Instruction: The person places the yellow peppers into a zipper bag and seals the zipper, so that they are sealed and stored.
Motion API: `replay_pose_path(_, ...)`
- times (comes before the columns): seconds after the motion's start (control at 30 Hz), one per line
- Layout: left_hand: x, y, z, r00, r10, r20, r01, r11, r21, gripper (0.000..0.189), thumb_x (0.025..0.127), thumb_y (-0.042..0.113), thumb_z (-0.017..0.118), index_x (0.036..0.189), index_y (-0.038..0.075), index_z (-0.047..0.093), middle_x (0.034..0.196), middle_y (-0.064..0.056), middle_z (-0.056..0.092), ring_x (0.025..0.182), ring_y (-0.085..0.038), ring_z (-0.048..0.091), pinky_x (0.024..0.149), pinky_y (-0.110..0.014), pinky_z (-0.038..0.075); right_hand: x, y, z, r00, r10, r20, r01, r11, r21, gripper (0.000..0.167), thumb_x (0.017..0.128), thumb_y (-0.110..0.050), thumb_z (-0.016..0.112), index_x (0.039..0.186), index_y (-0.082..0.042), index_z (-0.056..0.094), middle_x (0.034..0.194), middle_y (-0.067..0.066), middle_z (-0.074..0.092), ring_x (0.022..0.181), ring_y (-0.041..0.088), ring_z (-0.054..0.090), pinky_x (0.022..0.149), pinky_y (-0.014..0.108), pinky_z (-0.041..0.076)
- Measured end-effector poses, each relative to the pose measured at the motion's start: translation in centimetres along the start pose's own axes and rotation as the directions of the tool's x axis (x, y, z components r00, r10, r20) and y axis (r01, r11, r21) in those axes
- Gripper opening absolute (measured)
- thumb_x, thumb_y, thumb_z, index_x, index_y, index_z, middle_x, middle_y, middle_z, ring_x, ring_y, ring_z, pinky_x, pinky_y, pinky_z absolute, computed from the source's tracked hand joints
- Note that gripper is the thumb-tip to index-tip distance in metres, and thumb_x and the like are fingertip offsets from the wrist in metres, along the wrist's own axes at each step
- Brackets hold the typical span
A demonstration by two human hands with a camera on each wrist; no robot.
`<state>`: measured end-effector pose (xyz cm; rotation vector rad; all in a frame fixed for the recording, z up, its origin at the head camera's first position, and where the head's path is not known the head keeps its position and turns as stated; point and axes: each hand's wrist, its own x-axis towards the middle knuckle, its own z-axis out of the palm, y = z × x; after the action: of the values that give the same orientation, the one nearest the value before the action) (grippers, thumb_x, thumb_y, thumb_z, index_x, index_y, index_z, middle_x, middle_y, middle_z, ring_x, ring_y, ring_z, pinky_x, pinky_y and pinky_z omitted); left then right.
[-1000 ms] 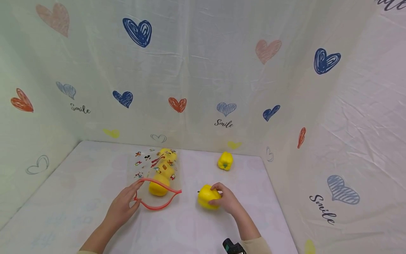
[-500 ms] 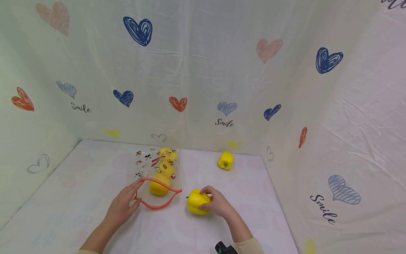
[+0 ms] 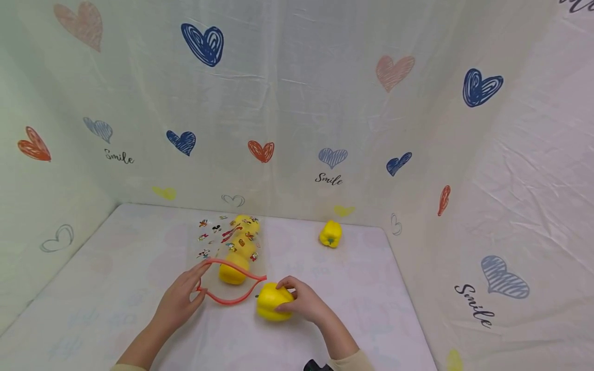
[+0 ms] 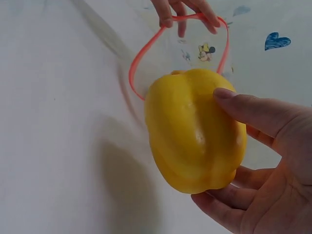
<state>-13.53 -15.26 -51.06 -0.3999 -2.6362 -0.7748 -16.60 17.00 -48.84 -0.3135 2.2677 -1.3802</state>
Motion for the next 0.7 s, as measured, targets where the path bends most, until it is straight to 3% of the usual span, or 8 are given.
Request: replay_pose_path(0.7,-0.1,-0.2,-0.2,1.000,0.005,0.005,-0.005,1.000,-0.006,0.075,0.074,-0.003,0.079,0.142,0.009,0.050,0.145,-0.005,0.050,0.117,-0.027,0.054,0.093,-0.048,0.050,1.0,-2.7,4.8,0.998,-0.054,0.034,0.052,0.997,0.057,0.036,0.087,-0.016,0.074,0.120,-0.015,0.060,0.123,0.001,0.059,0.101,0.023,0.055,0.089,0.042,0.049)
